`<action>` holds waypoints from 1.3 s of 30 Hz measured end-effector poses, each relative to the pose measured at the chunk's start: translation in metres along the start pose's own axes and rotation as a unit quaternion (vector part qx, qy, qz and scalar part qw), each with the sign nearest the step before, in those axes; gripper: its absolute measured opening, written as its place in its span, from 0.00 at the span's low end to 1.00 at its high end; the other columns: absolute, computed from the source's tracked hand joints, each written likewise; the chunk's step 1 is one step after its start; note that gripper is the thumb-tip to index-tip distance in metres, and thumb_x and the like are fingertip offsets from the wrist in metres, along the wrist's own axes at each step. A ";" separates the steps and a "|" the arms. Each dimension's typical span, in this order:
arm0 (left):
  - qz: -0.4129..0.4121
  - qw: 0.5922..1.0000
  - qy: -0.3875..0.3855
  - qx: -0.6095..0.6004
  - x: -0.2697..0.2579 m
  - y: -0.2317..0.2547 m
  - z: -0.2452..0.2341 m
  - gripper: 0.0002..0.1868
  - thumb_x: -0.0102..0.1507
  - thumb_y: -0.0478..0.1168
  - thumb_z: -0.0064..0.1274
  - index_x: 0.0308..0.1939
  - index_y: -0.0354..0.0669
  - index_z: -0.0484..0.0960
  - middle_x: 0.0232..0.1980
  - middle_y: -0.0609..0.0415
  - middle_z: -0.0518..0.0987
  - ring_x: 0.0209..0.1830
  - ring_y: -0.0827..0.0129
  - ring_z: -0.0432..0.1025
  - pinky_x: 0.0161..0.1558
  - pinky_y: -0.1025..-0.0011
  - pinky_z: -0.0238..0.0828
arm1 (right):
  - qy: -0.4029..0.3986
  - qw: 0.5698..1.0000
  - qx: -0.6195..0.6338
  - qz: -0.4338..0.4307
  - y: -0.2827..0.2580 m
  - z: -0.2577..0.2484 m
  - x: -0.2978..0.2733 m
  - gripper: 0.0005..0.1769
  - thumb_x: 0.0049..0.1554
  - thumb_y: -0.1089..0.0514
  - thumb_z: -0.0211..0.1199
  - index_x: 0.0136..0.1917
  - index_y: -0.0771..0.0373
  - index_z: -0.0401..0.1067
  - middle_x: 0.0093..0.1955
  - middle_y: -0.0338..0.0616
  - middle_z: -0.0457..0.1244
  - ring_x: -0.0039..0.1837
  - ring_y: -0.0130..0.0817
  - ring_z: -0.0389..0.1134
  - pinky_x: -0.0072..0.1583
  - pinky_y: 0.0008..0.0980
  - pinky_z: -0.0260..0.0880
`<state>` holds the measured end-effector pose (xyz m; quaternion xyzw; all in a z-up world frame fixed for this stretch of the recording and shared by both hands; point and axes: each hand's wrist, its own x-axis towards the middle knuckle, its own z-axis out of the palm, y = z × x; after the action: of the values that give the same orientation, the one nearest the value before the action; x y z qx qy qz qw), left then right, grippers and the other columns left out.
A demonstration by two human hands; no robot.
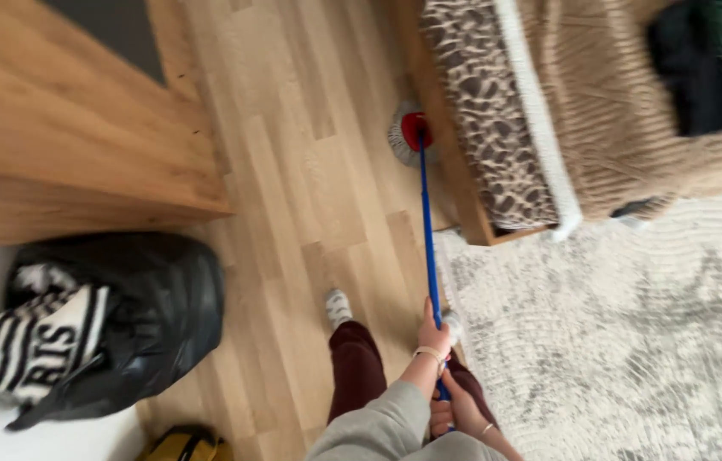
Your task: The person mops a wooden floor in a bedroom using a blue-handled mop with a red circular head. They move the mop back and forth along the floor between a bed and a wardrobe, covering the visible area systematically.
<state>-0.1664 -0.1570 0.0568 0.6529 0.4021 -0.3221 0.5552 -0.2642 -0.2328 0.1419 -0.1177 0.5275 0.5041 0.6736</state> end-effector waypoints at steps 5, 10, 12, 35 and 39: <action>-0.062 0.997 -0.015 -0.046 -0.033 0.043 -0.103 0.39 0.71 0.41 0.37 0.82 0.80 0.41 0.55 0.54 0.78 0.20 0.64 0.64 0.18 0.70 0.68 | -0.018 0.997 -0.045 0.053 0.013 0.033 0.048 0.34 0.59 0.21 0.52 0.36 0.51 0.55 0.24 0.27 0.40 0.25 0.22 0.37 0.30 0.28 0.34; -0.035 0.992 0.064 -0.107 0.031 0.000 -0.202 0.43 0.65 0.37 0.36 0.82 0.79 0.46 0.46 0.50 0.75 0.14 0.66 0.61 0.11 0.72 0.64 | 0.028 0.990 -0.089 0.103 0.043 0.114 0.120 0.33 0.58 0.22 0.56 0.35 0.50 0.55 0.24 0.27 0.43 0.24 0.22 0.41 0.30 0.29 0.41; -0.033 0.987 0.137 -0.076 0.065 -0.025 -0.236 0.43 0.65 0.43 0.44 0.82 0.79 0.46 0.51 0.43 0.84 0.13 0.62 0.70 0.14 0.66 0.70 | -0.020 0.985 -0.118 0.128 0.055 0.145 0.139 0.32 0.60 0.24 0.54 0.36 0.51 0.55 0.23 0.27 0.42 0.23 0.18 0.39 0.28 0.24 0.38; -0.059 0.994 0.079 -0.044 0.028 -0.026 -0.145 0.45 0.66 0.38 0.35 0.82 0.80 0.37 0.28 0.39 0.74 0.12 0.61 0.65 0.12 0.64 0.67 | 0.034 0.988 -0.145 -0.039 0.058 0.051 0.100 0.31 0.61 0.24 0.56 0.39 0.51 0.57 0.25 0.25 0.39 0.24 0.17 0.35 0.26 0.21 0.31; -0.075 0.997 -0.005 0.011 -0.013 -0.004 -0.066 0.44 0.67 0.40 0.32 0.82 0.83 0.35 0.29 0.43 0.74 0.15 0.64 0.65 0.17 0.67 0.69 | 0.015 0.993 -0.068 -0.093 0.044 -0.006 0.052 0.29 0.63 0.28 0.55 0.38 0.51 0.56 0.25 0.25 0.39 0.25 0.17 0.35 0.26 0.21 0.31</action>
<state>-0.1783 -0.0939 0.0781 0.6255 0.4430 -0.3707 0.5245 -0.3069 -0.1876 0.1127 -0.2193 0.4893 0.4719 0.6999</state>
